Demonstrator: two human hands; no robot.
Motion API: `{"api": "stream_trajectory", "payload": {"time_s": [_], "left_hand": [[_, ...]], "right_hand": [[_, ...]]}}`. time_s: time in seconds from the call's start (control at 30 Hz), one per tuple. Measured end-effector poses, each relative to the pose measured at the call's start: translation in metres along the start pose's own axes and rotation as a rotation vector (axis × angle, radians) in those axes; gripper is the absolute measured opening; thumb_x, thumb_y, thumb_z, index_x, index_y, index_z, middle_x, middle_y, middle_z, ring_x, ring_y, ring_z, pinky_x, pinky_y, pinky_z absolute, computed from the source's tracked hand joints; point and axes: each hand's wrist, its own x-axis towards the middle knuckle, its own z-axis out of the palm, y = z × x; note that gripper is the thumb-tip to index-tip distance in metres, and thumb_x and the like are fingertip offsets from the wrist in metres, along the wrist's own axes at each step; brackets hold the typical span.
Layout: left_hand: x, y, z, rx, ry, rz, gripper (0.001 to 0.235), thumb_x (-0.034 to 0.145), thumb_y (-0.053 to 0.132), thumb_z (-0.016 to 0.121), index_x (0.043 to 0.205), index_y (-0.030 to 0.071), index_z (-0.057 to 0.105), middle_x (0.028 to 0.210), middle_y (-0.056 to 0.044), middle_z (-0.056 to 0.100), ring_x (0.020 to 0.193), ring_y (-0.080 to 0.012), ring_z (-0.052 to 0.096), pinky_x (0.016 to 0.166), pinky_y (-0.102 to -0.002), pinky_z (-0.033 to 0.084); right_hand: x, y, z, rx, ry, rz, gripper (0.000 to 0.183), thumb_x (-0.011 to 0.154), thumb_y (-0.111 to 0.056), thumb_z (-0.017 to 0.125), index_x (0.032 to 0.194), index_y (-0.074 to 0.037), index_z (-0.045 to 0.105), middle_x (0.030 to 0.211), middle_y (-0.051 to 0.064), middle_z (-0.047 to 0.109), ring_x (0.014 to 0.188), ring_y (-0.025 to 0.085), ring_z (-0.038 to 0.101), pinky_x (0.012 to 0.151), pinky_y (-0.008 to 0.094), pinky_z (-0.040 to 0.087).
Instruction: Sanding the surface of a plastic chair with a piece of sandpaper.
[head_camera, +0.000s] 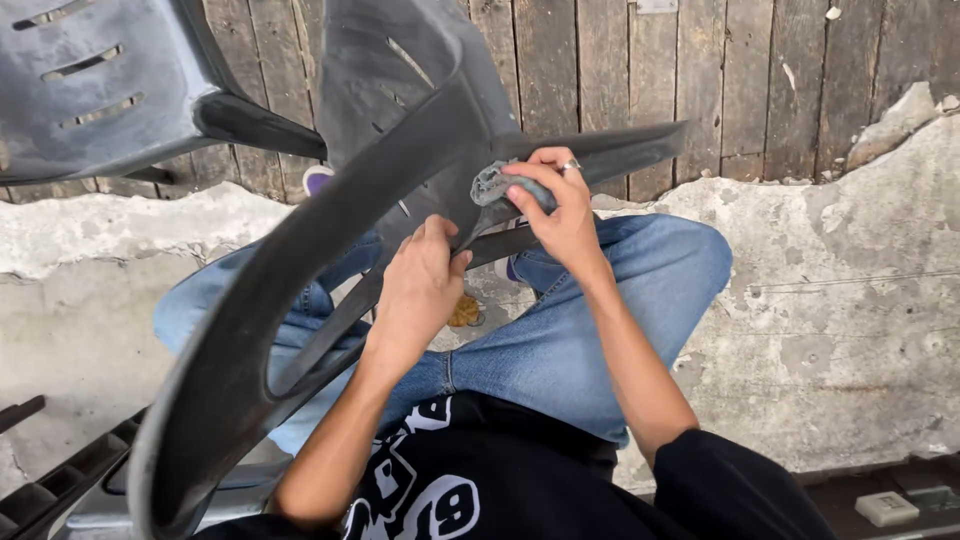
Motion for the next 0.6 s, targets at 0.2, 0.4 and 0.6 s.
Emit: {"api": "stream_trajectory", "payload": {"time_s": [0.2,0.4,0.6], "left_hand": [[0.007,0.007,-0.008,-0.066,-0.041,-0.020,0.043,0.092,0.014,0.068,0.130,-0.001,0.053,0.112,-0.021,0.069,0.103,-0.0414,0.067,0.085,-0.050,0.053],[0.019,0.003,-0.036,-0.475,-0.053,0.059,0.083,0.080,0.031,0.086,0.148,0.002,0.047,0.139,-0.013,0.062,0.118,-0.0283,0.063,0.097,-0.039,0.051],[0.021,0.004,-0.037,-0.764,-0.314,-0.027,0.045,0.087,0.023,0.082,0.124,0.004,0.067,0.113,-0.007,0.076,0.111,-0.0147,0.066,0.100,-0.031,0.049]], "right_hand": [[-0.029,-0.011,0.012,0.150,0.156,0.018,0.019,0.105,-0.004,0.065,0.124,-0.004,0.062,0.119,0.008,0.061,0.110,0.018,0.061,0.098,0.031,0.049],[-0.027,-0.041,-0.011,1.037,-0.103,0.428,0.035,0.106,-0.009,0.059,0.139,-0.006,0.048,0.123,0.005,0.064,0.113,0.014,0.062,0.097,0.032,0.052],[-0.033,-0.035,-0.007,1.169,-0.194,0.408,0.037,0.103,-0.008,0.061,0.138,-0.007,0.050,0.128,0.007,0.064,0.118,0.017,0.063,0.099,0.037,0.053]]}}
